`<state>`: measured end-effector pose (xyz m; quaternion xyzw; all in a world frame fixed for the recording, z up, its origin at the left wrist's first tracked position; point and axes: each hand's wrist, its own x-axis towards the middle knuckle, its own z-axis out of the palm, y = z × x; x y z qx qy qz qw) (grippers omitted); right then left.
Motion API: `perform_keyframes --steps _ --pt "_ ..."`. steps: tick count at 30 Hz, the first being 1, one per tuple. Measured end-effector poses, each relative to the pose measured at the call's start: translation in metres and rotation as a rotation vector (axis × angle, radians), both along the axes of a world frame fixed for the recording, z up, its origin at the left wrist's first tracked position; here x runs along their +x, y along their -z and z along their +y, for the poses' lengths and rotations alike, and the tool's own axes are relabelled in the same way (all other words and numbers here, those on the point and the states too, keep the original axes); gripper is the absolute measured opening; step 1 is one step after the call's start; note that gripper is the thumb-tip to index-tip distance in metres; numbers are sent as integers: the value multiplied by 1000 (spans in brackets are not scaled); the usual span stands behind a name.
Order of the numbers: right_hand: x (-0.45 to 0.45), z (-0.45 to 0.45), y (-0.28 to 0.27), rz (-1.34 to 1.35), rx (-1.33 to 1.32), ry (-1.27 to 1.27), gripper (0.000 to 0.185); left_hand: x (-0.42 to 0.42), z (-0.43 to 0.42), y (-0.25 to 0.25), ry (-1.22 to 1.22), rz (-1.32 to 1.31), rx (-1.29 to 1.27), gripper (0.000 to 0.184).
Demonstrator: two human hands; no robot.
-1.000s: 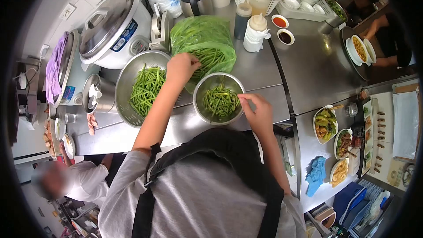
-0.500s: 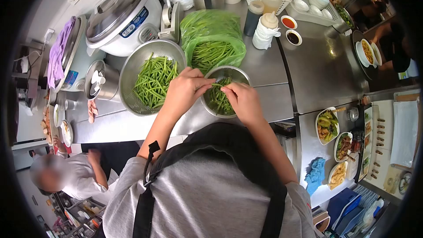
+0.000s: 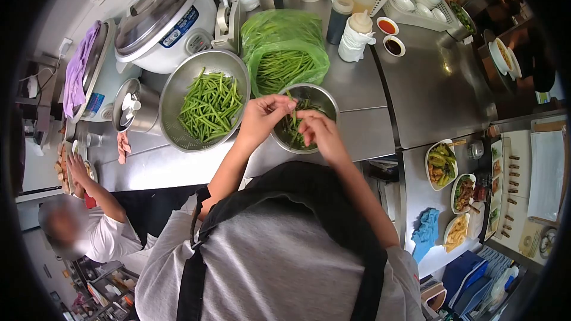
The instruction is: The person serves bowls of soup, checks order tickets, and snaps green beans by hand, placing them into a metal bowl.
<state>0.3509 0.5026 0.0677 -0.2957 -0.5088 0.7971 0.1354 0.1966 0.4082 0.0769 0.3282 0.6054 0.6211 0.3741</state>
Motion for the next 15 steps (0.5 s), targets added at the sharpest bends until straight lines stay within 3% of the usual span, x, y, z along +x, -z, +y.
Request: perform_keyframes --steps 1,8,11,15 --pt "-2 -5 -4 7 -60 -12 28 -1 1 -1 -5 2 -9 17" --pt "-2 -9 -15 -134 430 -77 20 7 -3 -2 -127 54 -76 16" --pt "-3 -11 -16 -130 581 -48 17 8 -4 1 -142 -131 -14 17" --pt "-6 -12 -24 0 750 -24 14 -1 -9 -1 49 -713 -108 17"
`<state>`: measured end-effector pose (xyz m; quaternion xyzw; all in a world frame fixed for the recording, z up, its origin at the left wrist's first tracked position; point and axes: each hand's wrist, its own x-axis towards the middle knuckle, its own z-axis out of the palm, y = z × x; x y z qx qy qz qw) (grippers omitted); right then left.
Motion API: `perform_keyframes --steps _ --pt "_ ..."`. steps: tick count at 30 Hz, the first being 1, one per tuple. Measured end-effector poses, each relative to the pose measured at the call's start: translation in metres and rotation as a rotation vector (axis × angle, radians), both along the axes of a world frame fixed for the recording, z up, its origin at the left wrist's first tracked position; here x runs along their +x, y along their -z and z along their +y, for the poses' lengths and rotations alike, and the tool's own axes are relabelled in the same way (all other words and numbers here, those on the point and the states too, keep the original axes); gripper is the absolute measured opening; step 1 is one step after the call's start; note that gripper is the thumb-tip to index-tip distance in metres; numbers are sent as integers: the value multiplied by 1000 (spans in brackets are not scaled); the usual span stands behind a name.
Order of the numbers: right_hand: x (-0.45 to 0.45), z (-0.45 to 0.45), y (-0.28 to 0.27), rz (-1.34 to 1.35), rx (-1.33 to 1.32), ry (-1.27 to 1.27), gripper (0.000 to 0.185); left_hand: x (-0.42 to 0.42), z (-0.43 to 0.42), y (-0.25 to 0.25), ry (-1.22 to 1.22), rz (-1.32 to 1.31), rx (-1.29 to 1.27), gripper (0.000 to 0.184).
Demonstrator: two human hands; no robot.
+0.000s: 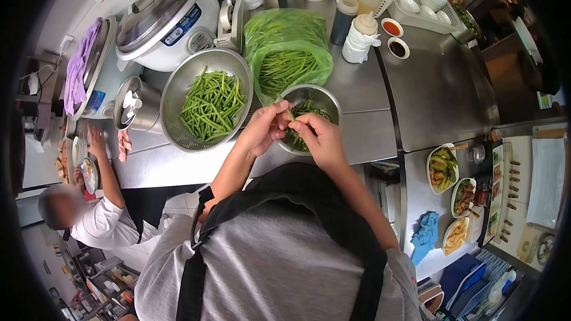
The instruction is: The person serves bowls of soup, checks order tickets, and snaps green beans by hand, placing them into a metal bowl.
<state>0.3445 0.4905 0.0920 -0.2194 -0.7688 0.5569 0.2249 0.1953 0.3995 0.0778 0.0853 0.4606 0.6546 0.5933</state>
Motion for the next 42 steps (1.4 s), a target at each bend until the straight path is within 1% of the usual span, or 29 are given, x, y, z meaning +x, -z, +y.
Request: perform_keyframes --steps 2,4,5,6,7,9,10,11,12,13,15,17,18,20,21,22,24,27,28,31,32,34,37,38,40,42 --pt "-2 1 -3 51 41 -47 13 1 -1 4 55 -230 -4 18" --pt "-3 1 -4 111 46 -109 13 6 -4 10 105 -395 2 19" --pt "-4 1 -7 99 32 -134 12 9 -6 15 129 -477 5 20" --pt "-4 1 -11 88 17 -158 12 10 -9 23 148 -502 -35 23" --pt "-5 1 -13 78 3 -179 12 9 -13 17 124 -254 -68 24" --pt "-3 8 -13 -41 -29 -159 11 -5 -26 -2 82 240 -127 28" --pt "-1 14 -12 -103 -45 -149 12 -26 -38 -5 17 652 -179 29" --pt "-1 24 -4 -100 206 -119 12 -52 -51 -9 -54 1062 -233 30" --pt "1 34 13 -92 457 -90 13 -65 -59 -26 -40 1246 -466 31" --pt "1 43 19 -132 487 -77 13 -76 -66 -40 -23 1422 -704 32" --pt "1 61 31 -213 547 -51 14 -100 -80 -33 -45 1753 -908 34" --pt "-10 62 -5 -527 243 7 15 -108 -70 -46 -121 1823 -834 35" --pt "-20 68 -13 -527 313 5 21 -112 -62 -54 -158 1857 -794 35" --pt "-49 82 -11 -410 369 10 19 -111 -26 -61 -139 1833 -551 39" --pt "-65 89 -10 -352 398 11 18 -109 -4 -54 -146 1891 -418 42" --pt "-82 97 -7 -352 411 -31 20 -110 18 -43 -159 1946 -284 46" --pt "-113 113 7 -349 440 -114 23 -116 56 -20 -21 1987 -210 50" --pt "-138 141 23 -222 757 2 31 -144 83 -8 38 1885 -204 49" --pt "-142 144 10 -284 655 15 40 -150 88 -15 71 1818 -301 45" --pt "-151 150 12 -268 746 4 47 -170 95 -16 -3 1833 -208 43" --pt "-153 149 13 -263 757 -6 52 -175 98 -11 -59 1825 -168 37" --pt "-155 148 17 -250 783 -31 61 -185 100 -2 -112 1831 -173 31" --pt "-154 147 23 -251 807 -45 71 -189 95 12 -181 1847 -176 22" --pt "-152 147 23 -214 787 -52 69 -189 95 13 -202 1854 -172 20" --pt "-145 146 23 -142 749 -61 64 -185 91 6 -119 1781 -195 21" --pt "-137 143 23 -178 749 -57 52 -176 82 -11 -74 1747 -191 23"
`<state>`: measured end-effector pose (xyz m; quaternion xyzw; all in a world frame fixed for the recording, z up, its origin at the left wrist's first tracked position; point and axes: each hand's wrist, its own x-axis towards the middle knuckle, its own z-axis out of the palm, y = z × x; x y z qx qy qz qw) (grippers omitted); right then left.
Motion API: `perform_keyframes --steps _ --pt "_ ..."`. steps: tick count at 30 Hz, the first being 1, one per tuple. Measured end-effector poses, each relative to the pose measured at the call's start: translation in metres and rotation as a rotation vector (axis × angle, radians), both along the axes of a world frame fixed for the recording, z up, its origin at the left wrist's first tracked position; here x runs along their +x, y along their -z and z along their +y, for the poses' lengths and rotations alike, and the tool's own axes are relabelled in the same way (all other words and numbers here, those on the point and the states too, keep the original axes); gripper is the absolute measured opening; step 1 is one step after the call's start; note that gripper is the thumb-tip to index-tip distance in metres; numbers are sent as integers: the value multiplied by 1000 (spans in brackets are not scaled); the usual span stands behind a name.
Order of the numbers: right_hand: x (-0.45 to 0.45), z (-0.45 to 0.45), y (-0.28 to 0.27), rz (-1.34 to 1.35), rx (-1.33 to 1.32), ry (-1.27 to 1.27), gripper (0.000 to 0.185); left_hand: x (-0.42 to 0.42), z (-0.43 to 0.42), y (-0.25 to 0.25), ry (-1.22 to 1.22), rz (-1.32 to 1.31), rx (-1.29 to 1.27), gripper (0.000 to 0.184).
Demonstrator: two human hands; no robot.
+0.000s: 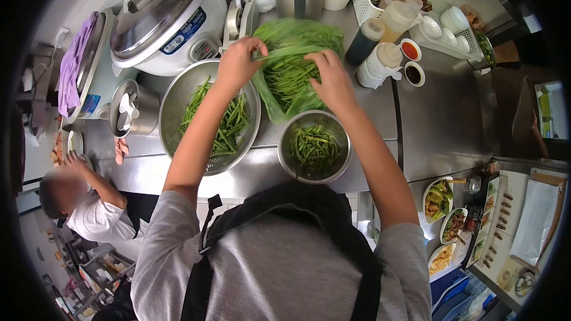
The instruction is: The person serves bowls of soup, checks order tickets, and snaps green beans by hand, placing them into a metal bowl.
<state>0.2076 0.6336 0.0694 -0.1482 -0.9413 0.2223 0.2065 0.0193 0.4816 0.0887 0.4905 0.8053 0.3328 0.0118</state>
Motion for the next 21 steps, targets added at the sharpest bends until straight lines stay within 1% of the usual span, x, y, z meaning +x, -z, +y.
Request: perform_keyframes --steps 4,7,11,12,13,15,16,19,21 --pt "5 7 13 -9 40 -8 24 24 -13 -30 26 70 68 28" --pt "10 4 11 115 40 -7 13 50 -17 -36 66 124 128 30" --pt "32 -22 -24 113 -41 20 13 86 -20 -25 185 81 115 32" --pt "40 -31 -35 125 -53 19 14 91 -20 -20 233 115 98 25" --pt "49 -39 -43 137 -63 18 14 96 -22 -17 245 81 109 23" --pt "69 -53 -52 53 -178 83 14 107 -25 -14 279 15 132 19" --pt "79 -57 -55 10 -236 117 15 114 -28 -13 283 23 151 17" --pt "102 -64 -60 -159 -297 145 16 130 -38 -14 287 -8 169 17" --pt "109 -74 -67 -190 -353 145 18 136 -45 -17 295 -30 153 17"
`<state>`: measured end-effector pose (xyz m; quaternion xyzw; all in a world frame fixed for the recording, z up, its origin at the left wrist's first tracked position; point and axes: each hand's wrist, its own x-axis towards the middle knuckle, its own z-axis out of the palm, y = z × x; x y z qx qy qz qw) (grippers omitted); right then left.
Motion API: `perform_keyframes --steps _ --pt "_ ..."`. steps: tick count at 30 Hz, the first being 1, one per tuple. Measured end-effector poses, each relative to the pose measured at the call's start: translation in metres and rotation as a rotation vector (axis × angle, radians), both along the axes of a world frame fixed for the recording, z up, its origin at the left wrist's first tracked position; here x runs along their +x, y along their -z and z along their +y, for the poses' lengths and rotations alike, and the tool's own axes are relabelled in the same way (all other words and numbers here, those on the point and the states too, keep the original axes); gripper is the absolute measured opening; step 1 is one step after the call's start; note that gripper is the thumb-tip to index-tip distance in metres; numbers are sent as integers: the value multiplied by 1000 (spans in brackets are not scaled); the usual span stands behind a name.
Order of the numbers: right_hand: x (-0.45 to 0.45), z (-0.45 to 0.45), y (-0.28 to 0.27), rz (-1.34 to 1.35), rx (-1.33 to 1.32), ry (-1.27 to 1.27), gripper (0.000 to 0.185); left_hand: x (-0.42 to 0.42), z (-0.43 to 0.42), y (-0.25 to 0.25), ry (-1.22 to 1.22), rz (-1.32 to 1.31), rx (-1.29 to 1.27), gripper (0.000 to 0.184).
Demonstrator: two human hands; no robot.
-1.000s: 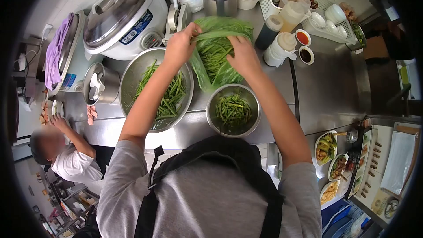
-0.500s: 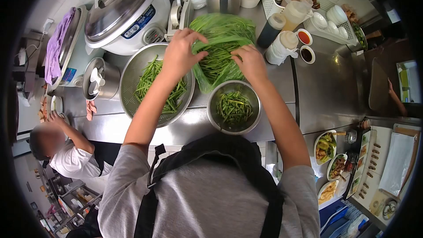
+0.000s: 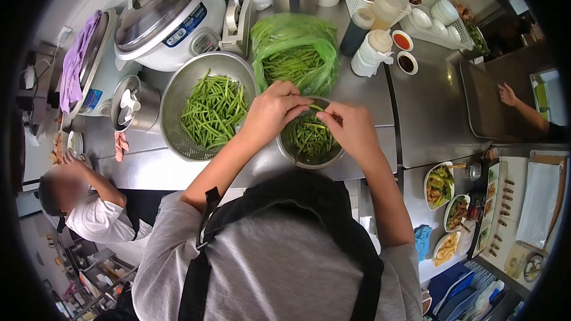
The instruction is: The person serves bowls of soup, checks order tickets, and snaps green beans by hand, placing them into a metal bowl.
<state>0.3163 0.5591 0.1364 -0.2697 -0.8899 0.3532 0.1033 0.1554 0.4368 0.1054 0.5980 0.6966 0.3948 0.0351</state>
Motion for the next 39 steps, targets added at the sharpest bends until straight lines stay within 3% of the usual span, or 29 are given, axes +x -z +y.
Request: perform_keyframes --steps 7,10,13,16,19,25,28,31,34,37,39 --pt "13 -6 -3 -67 -77 -153 27 2 -9 1 224 -101 -163 16" --pt "20 1 -5 -146 -268 -177 27 -5 -7 8 441 -545 -285 16" --pt "24 -7 7 171 -321 0 24 6 -4 15 448 -1013 -265 20" --pt "17 -26 13 435 25 132 19 14 -2 10 384 -1077 -291 24" --pt "14 -34 26 431 189 273 17 24 0 21 322 -1153 -278 28" --pt "6 -31 61 479 154 388 21 33 3 34 248 -1149 -210 27" --pt "3 -28 68 536 -153 421 24 33 3 44 205 -1186 -193 25" --pt "12 -28 55 424 -357 430 24 30 -2 42 217 -1130 -257 27" --pt "18 -26 47 485 -399 451 21 25 -8 49 249 -789 -249 30" --pt "26 -18 46 462 -311 469 19 24 -13 45 151 -553 -117 26" --pt "30 -17 39 468 -283 473 19 28 -15 31 -31 -360 -206 30"
